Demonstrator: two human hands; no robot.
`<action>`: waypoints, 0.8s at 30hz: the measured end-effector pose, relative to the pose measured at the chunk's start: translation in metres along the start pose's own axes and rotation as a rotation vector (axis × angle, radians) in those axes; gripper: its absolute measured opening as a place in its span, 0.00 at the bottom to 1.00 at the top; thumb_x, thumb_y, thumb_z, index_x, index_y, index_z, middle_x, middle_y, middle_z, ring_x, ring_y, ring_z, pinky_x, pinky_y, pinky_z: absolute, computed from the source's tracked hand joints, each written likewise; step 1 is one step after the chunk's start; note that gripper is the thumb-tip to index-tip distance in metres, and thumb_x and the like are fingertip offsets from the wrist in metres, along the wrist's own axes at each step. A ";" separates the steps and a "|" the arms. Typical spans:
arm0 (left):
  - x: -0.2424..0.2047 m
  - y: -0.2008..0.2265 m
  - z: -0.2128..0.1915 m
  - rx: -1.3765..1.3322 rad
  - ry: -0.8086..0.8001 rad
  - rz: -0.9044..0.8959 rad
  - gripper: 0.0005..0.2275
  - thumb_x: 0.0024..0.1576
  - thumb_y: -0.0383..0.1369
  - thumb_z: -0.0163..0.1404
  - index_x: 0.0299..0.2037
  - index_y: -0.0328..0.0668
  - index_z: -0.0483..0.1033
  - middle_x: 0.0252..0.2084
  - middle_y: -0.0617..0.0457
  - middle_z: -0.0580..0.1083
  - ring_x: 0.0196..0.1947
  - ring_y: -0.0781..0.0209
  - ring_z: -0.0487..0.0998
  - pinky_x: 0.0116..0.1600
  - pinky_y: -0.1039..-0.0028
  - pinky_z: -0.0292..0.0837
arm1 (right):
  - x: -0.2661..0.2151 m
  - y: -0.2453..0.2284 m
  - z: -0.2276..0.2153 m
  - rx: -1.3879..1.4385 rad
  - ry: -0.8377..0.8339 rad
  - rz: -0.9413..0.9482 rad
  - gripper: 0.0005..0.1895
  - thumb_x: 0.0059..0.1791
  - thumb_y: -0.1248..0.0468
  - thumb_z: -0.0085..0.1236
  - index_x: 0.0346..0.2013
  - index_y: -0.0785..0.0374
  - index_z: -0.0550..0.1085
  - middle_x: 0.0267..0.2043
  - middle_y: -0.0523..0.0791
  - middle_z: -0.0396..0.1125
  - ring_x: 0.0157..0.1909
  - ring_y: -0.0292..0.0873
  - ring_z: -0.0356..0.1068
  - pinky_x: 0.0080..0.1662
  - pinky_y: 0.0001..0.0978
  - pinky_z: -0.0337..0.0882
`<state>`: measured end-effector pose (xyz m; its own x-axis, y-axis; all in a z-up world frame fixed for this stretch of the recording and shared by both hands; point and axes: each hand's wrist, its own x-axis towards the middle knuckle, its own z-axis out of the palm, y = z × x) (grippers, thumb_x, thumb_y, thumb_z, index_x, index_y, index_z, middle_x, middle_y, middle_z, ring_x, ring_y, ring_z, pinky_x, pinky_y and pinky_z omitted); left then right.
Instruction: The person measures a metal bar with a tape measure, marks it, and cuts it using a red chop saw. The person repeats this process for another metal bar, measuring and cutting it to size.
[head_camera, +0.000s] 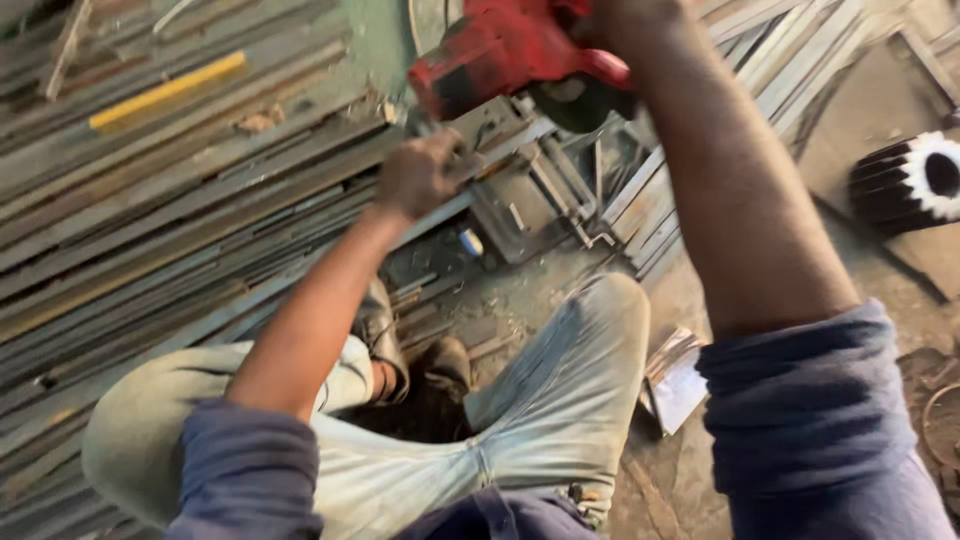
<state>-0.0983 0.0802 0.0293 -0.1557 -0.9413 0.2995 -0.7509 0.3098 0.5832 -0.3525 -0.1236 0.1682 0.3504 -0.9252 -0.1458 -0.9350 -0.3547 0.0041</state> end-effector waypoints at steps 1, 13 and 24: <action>-0.007 -0.034 0.008 0.068 -0.007 -0.084 0.21 0.61 0.54 0.54 0.48 0.42 0.77 0.42 0.42 0.80 0.43 0.39 0.81 0.45 0.53 0.74 | -0.006 0.007 0.006 0.024 -0.035 0.018 0.29 0.47 0.42 0.66 0.45 0.66 0.78 0.38 0.56 0.74 0.39 0.55 0.73 0.44 0.54 0.70; -0.116 -0.232 0.091 0.451 -0.441 -0.489 0.36 0.52 0.58 0.56 0.65 0.43 0.67 0.58 0.37 0.74 0.56 0.38 0.75 0.55 0.47 0.70 | -0.070 0.041 0.044 1.016 -0.250 0.262 0.20 0.48 0.60 0.70 0.46 0.73 0.77 0.31 0.47 0.73 0.26 0.38 0.73 0.27 0.29 0.74; -0.145 -0.269 0.104 0.268 -0.579 -0.814 0.34 0.56 0.63 0.50 0.63 0.47 0.73 0.59 0.39 0.75 0.60 0.38 0.74 0.61 0.49 0.69 | -0.080 0.041 0.053 1.064 -0.248 0.278 0.21 0.43 0.63 0.70 0.45 0.72 0.77 0.29 0.46 0.72 0.23 0.36 0.71 0.24 0.30 0.71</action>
<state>0.0592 0.1194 -0.2492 0.2311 -0.7949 -0.5610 -0.8744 -0.4225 0.2385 -0.4215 -0.0567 0.1278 0.2123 -0.8597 -0.4646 -0.5925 0.2648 -0.7608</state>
